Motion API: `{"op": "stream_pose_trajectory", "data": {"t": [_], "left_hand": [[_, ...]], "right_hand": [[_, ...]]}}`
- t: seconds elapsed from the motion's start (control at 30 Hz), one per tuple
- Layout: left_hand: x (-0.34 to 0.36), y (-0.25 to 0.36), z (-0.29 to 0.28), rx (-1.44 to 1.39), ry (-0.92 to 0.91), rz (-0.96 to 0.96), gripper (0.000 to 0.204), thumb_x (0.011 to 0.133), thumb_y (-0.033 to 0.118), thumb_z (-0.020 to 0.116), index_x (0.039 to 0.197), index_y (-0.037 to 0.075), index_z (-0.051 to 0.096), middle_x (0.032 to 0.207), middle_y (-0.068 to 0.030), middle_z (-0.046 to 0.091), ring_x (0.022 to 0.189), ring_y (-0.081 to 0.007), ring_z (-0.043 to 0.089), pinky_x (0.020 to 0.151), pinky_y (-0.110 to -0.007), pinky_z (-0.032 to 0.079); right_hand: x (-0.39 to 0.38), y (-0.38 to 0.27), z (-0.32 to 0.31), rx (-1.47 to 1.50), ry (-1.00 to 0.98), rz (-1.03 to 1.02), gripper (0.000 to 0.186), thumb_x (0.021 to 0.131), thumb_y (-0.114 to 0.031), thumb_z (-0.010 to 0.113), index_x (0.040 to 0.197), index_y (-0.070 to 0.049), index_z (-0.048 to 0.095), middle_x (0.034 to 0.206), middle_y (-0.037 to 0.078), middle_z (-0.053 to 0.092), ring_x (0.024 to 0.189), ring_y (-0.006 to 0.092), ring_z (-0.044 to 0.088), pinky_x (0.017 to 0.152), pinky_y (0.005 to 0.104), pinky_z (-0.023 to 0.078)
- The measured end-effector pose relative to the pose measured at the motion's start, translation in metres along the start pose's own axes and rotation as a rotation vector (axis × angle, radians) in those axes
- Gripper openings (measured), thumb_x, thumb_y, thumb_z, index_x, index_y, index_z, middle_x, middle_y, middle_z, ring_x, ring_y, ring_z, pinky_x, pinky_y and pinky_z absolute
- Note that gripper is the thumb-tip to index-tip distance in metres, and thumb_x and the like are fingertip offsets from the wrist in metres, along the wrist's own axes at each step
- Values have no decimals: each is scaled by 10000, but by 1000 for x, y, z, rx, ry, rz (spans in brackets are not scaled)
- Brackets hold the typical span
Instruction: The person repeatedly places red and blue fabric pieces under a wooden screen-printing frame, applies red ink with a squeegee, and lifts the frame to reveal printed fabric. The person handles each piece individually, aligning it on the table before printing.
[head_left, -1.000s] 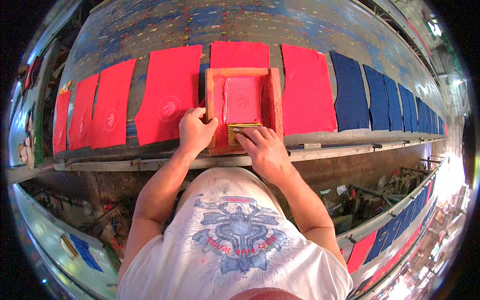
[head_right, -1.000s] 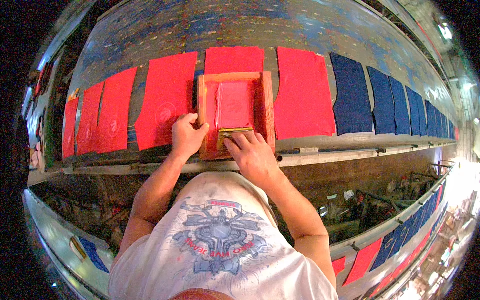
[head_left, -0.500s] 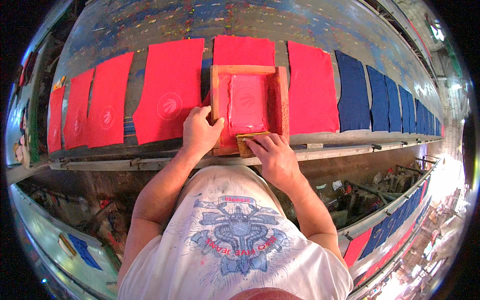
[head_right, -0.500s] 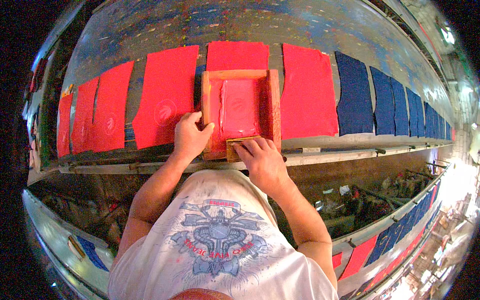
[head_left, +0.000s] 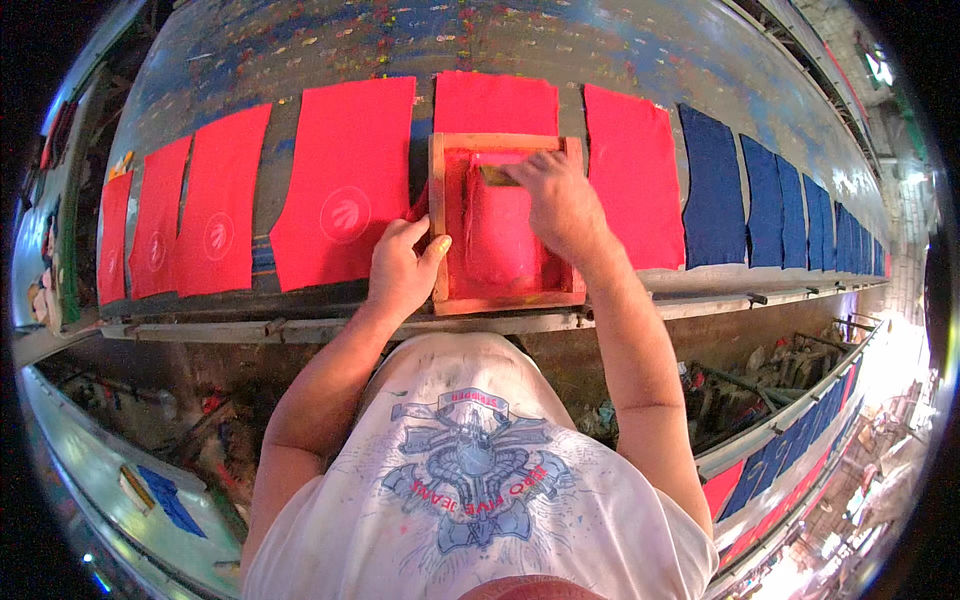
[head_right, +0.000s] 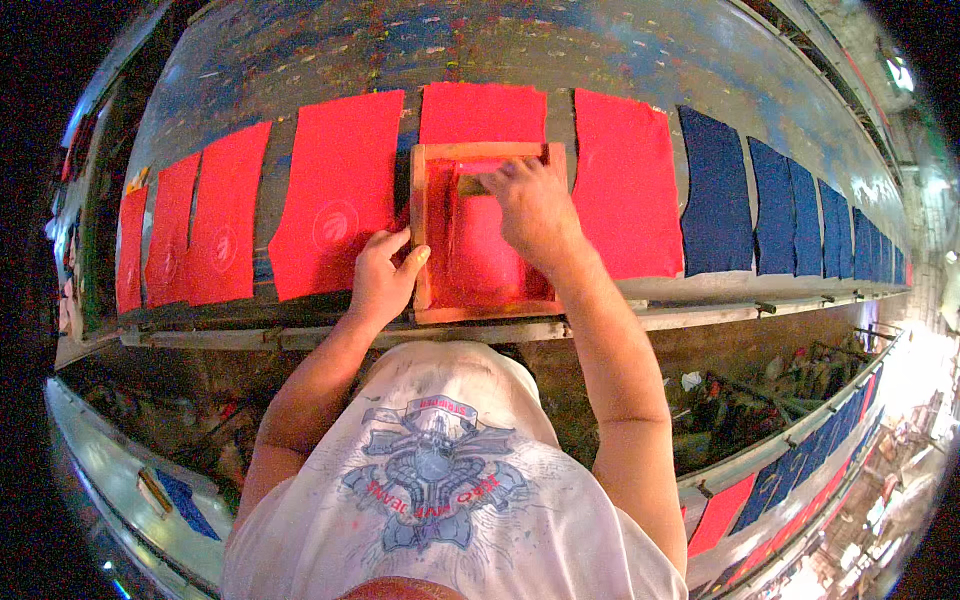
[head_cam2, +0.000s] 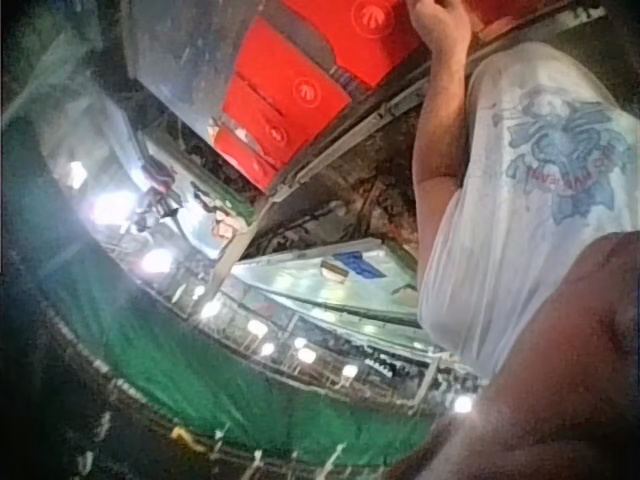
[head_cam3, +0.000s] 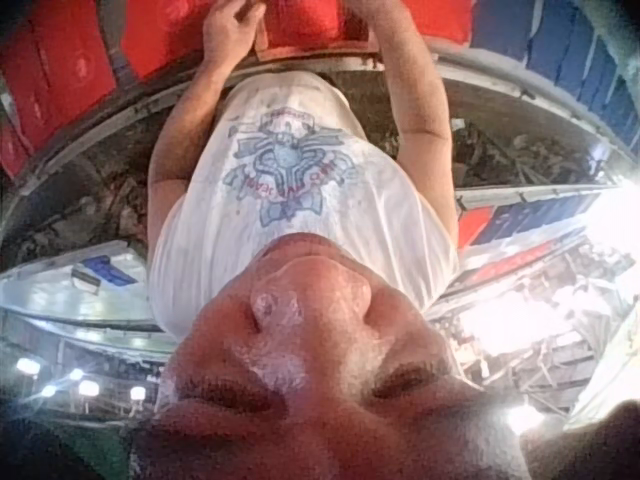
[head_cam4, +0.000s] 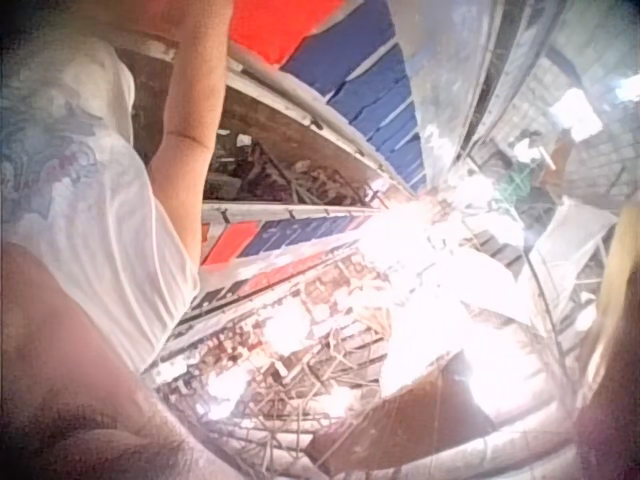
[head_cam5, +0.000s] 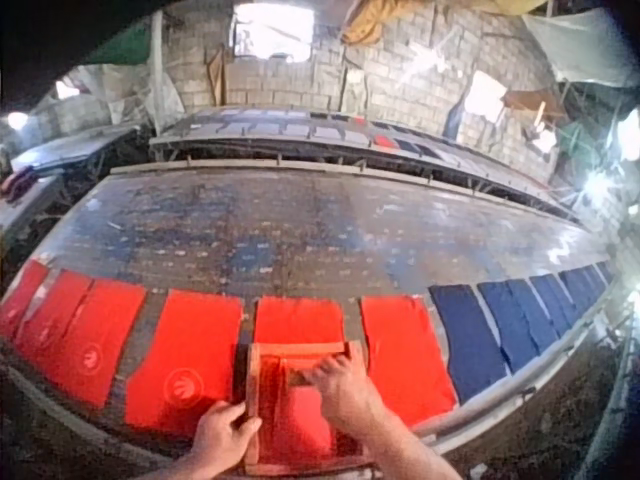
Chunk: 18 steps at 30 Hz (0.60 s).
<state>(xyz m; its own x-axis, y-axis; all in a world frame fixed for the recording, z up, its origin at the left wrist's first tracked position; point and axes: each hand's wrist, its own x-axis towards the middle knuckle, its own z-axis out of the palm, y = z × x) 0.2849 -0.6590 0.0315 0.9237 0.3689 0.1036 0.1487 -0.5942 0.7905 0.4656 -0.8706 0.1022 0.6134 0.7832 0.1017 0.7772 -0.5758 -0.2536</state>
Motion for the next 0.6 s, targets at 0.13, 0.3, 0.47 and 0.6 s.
{"op": "stream_pose_trajectory", "data": {"t": [0.13,0.3,0.47,0.6], "left_hand": [[1,-7,2,-112,-38,-99,423,928,170,922,1263,-55,793,927,-201,746,830,-337,740,771,-453,594],[7,-1,-1,-233,-105,-213,628,925,133,913,1510,32,705,814,-141,710,738,-256,706,715,-409,577],[12,8,-9,-95,-206,-174,809,950,149,884,1690,105,560,846,-143,699,772,-290,714,747,-444,589],[16,15,-17,85,-252,-57,769,985,236,849,1686,114,560,976,-192,740,889,-374,758,823,-520,615]], "right_hand": [[20,6,-4,-18,20,-18,536,855,37,638,1373,-28,763,1273,185,763,1263,398,669,1131,507,548],[-22,-19,-5,-2,-80,-55,560,868,25,648,1412,-43,761,1289,170,754,1228,399,662,1096,503,560],[-91,-65,-10,68,-68,-20,569,875,-7,680,1434,-70,765,1319,151,730,1216,391,659,1095,507,559],[-117,-91,-16,112,-133,66,581,867,-6,688,1435,-90,775,1330,146,728,1222,388,661,1100,517,557]]}}
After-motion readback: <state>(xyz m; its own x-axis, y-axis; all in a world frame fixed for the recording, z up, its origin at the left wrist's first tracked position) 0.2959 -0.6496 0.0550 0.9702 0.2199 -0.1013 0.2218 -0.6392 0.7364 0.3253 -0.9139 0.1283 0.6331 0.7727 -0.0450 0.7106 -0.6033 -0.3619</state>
